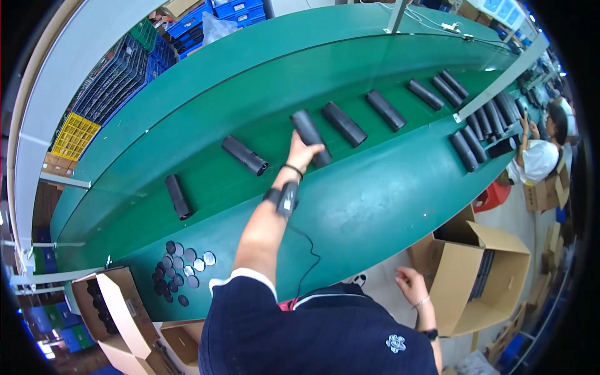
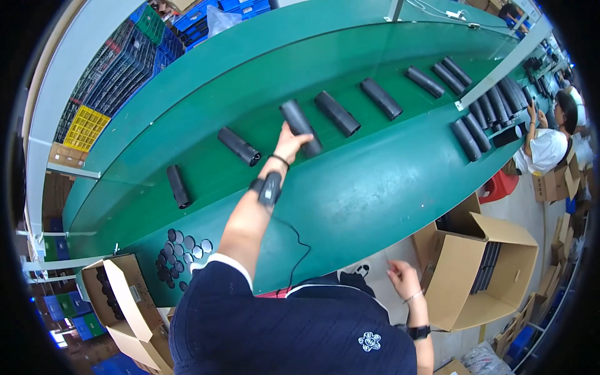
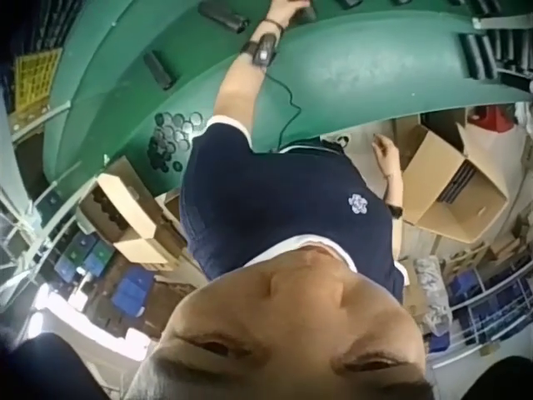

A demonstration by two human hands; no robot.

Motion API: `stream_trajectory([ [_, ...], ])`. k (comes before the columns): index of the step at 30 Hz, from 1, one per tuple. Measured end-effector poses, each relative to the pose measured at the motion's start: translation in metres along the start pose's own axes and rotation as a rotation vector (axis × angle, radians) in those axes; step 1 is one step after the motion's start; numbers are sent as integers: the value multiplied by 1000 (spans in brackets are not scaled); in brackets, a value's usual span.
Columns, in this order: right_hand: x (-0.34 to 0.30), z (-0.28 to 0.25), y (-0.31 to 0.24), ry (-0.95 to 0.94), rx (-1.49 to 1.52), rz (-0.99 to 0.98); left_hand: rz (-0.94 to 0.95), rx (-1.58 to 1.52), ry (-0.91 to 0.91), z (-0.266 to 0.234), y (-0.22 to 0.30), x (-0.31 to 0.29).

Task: The person caps black cylinders by hand, places them into a cardboard box, and covers them with newspaper before moving the box aside to begin a new one.

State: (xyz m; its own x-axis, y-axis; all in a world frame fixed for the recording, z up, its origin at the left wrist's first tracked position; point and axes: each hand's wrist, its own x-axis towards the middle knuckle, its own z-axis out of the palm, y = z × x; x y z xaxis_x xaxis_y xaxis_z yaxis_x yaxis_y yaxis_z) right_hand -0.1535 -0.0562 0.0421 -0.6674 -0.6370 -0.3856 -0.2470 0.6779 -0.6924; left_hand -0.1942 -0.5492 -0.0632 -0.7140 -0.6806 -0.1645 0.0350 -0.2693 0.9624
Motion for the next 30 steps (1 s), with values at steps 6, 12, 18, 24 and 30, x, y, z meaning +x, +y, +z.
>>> stream_trajectory([
  [6,117,-1,-79,50,20,-247,78,265,-312,18,9,-105],
  [12,186,29,-143,163,796,-109,203,475,-372,47,15,-174],
  [18,189,54,-137,5,1135,195,212,597,-283,65,-13,-202],
  [24,184,64,-140,50,1044,94,139,451,-231,72,-31,-208],
  [30,190,63,-133,66,1205,14,135,488,-189,78,-33,-207],
])
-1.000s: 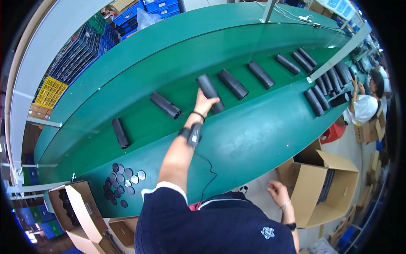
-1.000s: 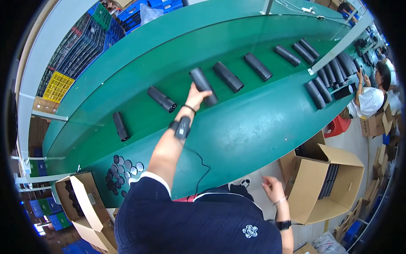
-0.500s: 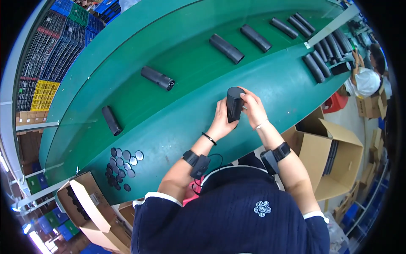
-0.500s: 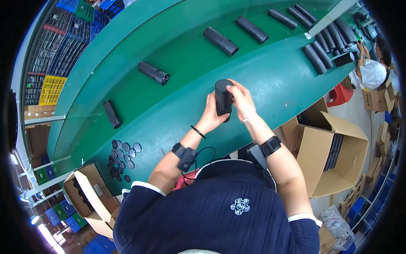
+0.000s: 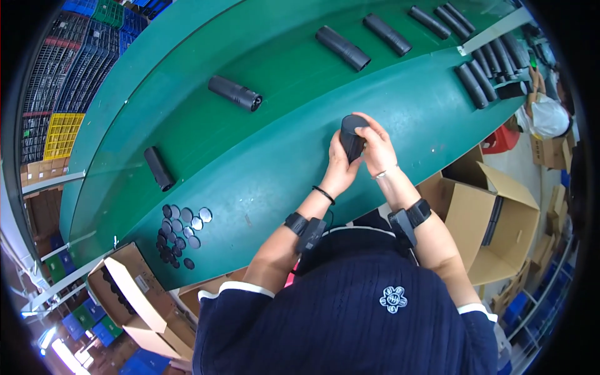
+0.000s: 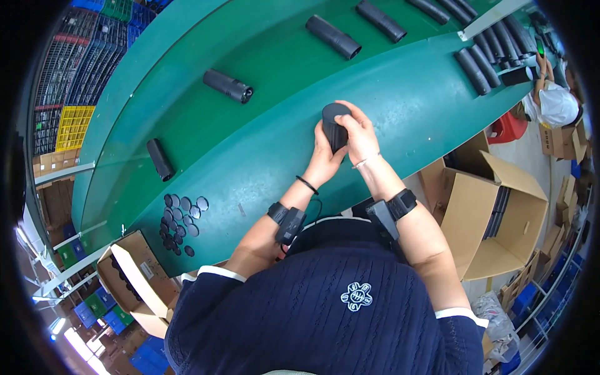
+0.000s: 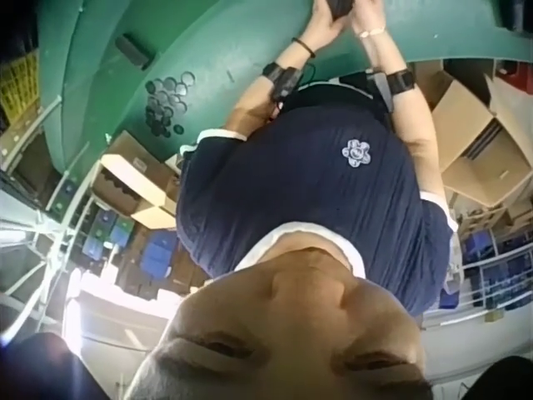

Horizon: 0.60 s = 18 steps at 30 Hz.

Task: The person caps black cylinders by hand, places them into a cardboard box, and covers them with newspaper before moving the box aside to begin a new one.

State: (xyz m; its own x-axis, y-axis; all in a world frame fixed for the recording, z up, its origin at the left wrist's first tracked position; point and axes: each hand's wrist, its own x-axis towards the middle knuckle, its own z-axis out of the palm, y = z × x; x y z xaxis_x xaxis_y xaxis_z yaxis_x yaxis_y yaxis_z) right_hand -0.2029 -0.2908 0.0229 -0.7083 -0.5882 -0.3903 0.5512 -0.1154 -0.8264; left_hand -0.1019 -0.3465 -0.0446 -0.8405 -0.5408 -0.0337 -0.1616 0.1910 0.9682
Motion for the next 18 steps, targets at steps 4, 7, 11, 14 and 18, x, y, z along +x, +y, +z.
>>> stream_trajectory([
  [4,7,-20,-3,-127,111,210,25,-26,-24,-4,-7,-1],
  [7,4,-24,-8,-270,253,274,-1,-107,-63,-8,-10,0],
  [11,-13,-12,-14,-183,-45,170,112,97,-11,-25,-2,-1],
  [14,-22,-21,-16,-206,-165,198,-95,-156,-169,-42,16,-4],
  [18,-33,-38,-21,-297,-289,281,-75,-121,-298,-62,26,-25],
])
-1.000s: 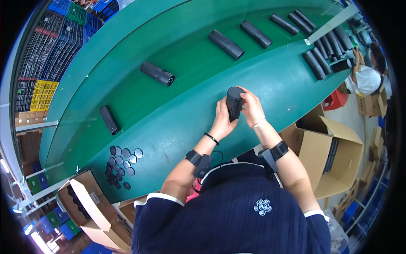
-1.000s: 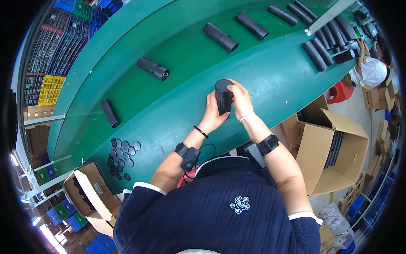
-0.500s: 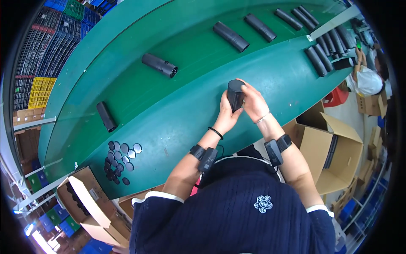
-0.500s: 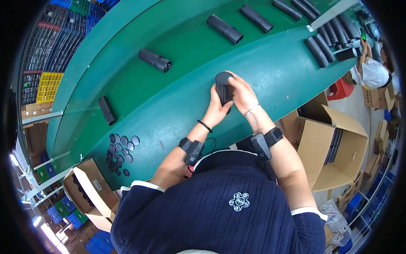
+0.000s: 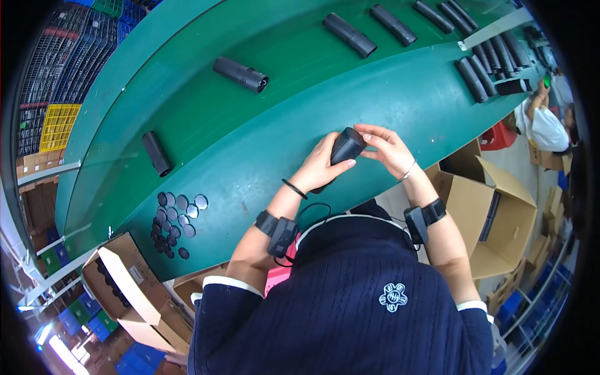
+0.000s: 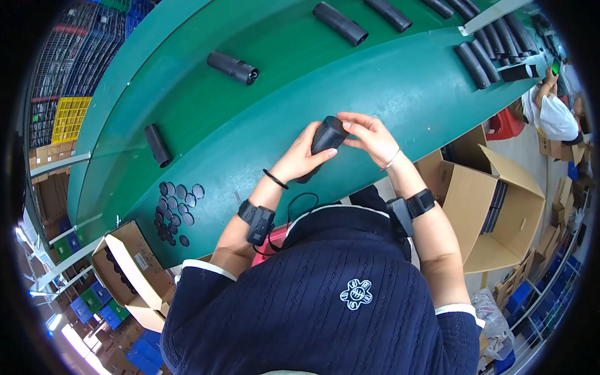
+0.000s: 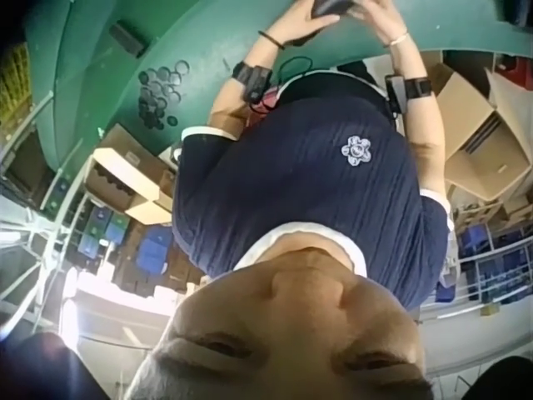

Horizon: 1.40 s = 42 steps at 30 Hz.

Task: The person caps black cylinders by hand, places them into a cardboard box, and covers them with newspaper before moving the box aside to begin a new one.

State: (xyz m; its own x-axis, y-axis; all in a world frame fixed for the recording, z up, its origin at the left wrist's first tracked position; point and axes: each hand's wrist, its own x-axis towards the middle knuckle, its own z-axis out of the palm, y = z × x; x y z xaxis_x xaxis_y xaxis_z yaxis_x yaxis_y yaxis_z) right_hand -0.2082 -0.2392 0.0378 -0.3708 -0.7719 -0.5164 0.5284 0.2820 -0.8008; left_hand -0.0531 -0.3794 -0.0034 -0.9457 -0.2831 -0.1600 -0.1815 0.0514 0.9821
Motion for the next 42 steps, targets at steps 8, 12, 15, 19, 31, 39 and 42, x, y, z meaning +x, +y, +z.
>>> stream_trajectory([
  [8,-6,5,2,-243,-332,-44,23,346,-86,-14,10,-35],
  [12,-6,8,0,-337,-502,-24,47,488,-119,-16,17,-50],
  [15,-9,11,-1,-393,-562,19,18,517,-141,-15,24,-62],
  [19,-16,21,5,-528,-598,59,-47,606,-147,-9,33,-86],
  [31,-16,84,78,-891,-575,99,-367,537,83,18,54,-208],
  [39,-12,136,82,-1068,-562,188,-384,392,203,-4,32,-258],
  [42,-7,166,93,-1044,-563,271,-352,409,229,-24,20,-279],
])
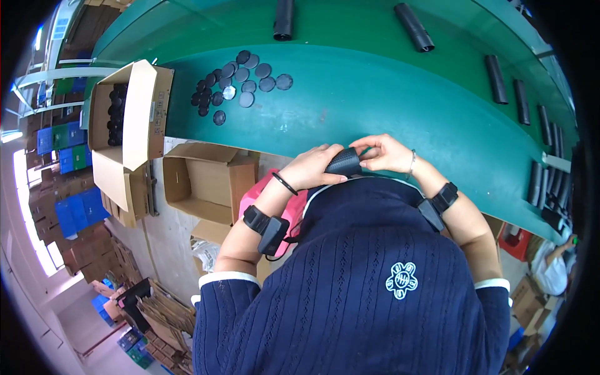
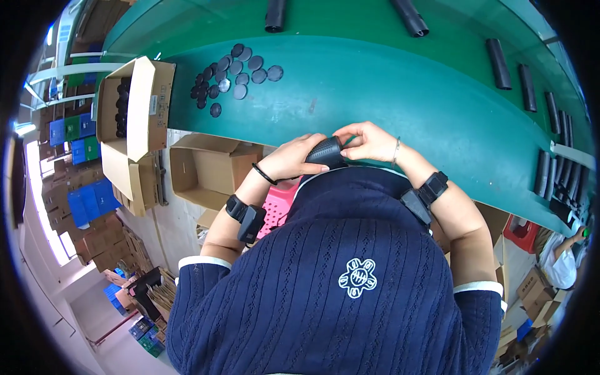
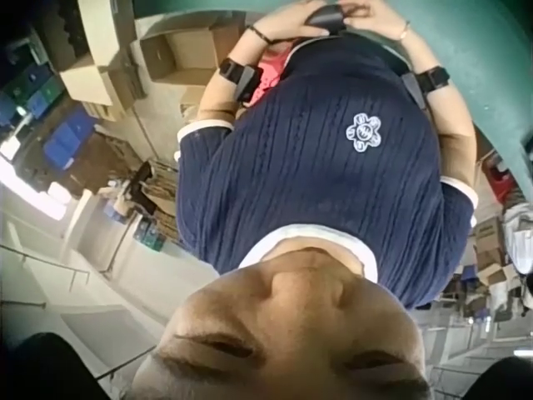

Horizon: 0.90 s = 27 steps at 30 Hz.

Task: The person caps black cylinders by hand, places them into a cardboard box, and covers them with newspaper before moving the box aside to begin a new one.

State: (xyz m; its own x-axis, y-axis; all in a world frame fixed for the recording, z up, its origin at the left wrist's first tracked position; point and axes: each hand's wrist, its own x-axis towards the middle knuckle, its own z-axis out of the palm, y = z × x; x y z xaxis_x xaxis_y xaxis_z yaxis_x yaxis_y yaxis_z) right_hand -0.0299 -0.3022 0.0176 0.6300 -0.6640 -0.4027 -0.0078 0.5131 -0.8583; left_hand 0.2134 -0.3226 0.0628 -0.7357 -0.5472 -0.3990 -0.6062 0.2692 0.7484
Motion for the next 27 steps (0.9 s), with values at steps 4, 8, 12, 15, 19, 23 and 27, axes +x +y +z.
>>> stream_trajectory([
  [4,34,18,-13,23,-44,10,18,84,52,-22,-26,-15],
  [8,63,38,-32,74,-328,40,-24,150,32,-35,-49,-20],
  [12,100,40,-30,233,-751,-167,-21,157,37,-51,-81,-16],
  [15,130,46,-42,249,-535,-13,-1,29,34,-65,-108,-21],
  [19,188,23,-33,388,-387,-8,54,-272,198,-73,-152,-33],
  [23,264,16,-61,437,-388,-76,-25,-572,387,-92,-163,-59],
  [27,294,7,-73,498,-1036,-40,31,-752,459,-88,-192,-65],
])
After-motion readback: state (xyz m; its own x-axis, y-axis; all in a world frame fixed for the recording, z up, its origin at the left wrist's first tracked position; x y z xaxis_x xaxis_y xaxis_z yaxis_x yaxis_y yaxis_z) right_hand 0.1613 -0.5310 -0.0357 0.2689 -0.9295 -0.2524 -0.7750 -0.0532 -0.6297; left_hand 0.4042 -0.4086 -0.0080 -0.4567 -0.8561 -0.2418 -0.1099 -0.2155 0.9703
